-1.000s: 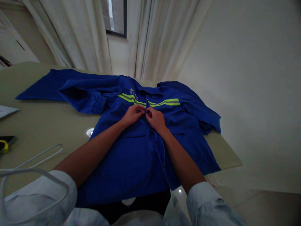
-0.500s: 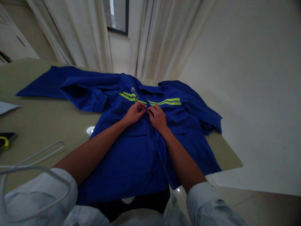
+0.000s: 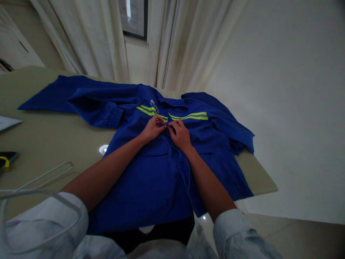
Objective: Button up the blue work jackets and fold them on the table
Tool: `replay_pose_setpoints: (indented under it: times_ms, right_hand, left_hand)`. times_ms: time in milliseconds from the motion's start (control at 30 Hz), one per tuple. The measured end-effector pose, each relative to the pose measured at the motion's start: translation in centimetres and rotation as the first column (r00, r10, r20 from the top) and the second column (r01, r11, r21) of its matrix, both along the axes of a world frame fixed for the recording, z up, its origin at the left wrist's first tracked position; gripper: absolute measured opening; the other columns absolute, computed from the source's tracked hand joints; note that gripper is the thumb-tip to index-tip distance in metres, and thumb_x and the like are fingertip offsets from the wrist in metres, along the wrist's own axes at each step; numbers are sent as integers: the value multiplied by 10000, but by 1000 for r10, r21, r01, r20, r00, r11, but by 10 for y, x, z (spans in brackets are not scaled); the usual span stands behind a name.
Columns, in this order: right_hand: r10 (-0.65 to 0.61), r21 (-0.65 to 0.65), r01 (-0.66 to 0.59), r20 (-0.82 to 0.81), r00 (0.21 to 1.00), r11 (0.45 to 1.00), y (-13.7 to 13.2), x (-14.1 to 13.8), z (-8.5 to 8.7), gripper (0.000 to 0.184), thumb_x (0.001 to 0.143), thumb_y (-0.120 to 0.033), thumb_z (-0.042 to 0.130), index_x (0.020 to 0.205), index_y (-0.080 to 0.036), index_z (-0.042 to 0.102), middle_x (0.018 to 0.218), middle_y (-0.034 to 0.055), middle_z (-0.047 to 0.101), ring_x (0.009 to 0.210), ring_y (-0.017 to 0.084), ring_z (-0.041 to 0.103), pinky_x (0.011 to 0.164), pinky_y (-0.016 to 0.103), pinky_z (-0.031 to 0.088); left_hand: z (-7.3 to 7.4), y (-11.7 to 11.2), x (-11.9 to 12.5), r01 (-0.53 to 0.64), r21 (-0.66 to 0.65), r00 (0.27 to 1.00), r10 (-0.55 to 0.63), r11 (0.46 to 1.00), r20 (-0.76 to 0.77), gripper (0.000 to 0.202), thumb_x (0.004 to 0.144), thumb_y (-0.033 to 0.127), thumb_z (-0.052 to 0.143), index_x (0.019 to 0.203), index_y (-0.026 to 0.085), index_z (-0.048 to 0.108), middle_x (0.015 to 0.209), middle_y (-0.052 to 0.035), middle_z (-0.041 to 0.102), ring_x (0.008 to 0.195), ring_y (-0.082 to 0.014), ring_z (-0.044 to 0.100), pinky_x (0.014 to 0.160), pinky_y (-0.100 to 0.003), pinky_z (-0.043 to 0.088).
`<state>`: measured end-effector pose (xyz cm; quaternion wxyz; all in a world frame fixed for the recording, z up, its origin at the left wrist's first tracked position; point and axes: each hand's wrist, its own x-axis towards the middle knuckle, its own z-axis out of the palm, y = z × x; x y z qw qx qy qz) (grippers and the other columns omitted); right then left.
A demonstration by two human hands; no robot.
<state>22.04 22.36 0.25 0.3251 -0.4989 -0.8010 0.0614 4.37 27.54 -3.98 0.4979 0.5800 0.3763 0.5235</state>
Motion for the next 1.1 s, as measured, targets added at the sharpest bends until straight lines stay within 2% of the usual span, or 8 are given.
replay_pose_setpoints:
  times_ms: [200,367,500,567,700,867,933,1100]
  right_hand:
    - [43,10,-42,-47,998,999,4,2,-5,280,1090,-309,440,1125,-244,710,1150,89,604,1078,228,630,948,314,518]
    - [93,3,-94,-99,991,996,8,5,-10,293,1087,-300,435,1113,-239,721,1140,88,583,1078,226,621,956,321,522]
    - [109,-2,-110,-110,988,994,8,6,-10,300,1078,-292,432,1103,-246,727,1138,88,583,1067,224,618,955,332,526]
    - [111,-11,-114,-145,983,993,8,5,-9,240,1048,-301,495,1076,-236,724,1123,87,599,1042,223,625,941,336,532]
    - [34,-80,-62,-309,950,995,9,1,-10,164,912,-357,696,978,-208,680,1015,61,650,866,198,639,818,322,553]
    - [-88,-253,-18,-402,912,967,14,0,-14,201,840,-356,733,938,-221,620,899,28,705,815,196,661,771,317,554]
    - [-105,-255,-2,-403,909,967,15,0,-17,178,827,-322,726,931,-220,623,896,28,713,816,197,670,779,318,557]
    - [-74,-147,17,-394,916,989,11,-2,-19,108,853,-274,660,937,-211,641,940,52,707,846,193,686,810,312,564]
  left_hand:
    - [1,-2,0,21,37,1000,-21,999,13,394,756,270,827,1037,187,564,1029,-58,706,955,-180,716,757,-270,548]
    - [4,-4,-1,41,-28,999,-40,999,27,469,731,301,874,1053,189,553,948,-38,735,829,-160,718,734,-270,546]
    - [6,-5,0,12,-83,996,-5,996,87,471,708,255,874,994,203,502,886,-2,732,776,-136,700,751,-270,542]
    - [6,-5,1,-10,-84,996,17,996,84,465,702,235,861,969,209,481,882,4,728,748,-124,684,731,-261,530]
    - [6,-6,3,-29,-55,999,31,998,38,450,699,240,836,945,216,460,864,8,711,671,-101,630,661,-239,485]
    - [5,-8,3,-47,-24,999,47,999,20,474,697,271,836,952,229,438,861,8,700,745,-133,666,695,-258,509]
    - [6,-8,4,-48,-27,999,48,999,19,483,693,268,838,952,231,431,856,10,699,772,-143,678,715,-268,522]
    - [8,-9,3,-54,-59,998,56,997,36,455,711,256,820,952,229,435,852,14,706,771,-142,686,741,-275,535]
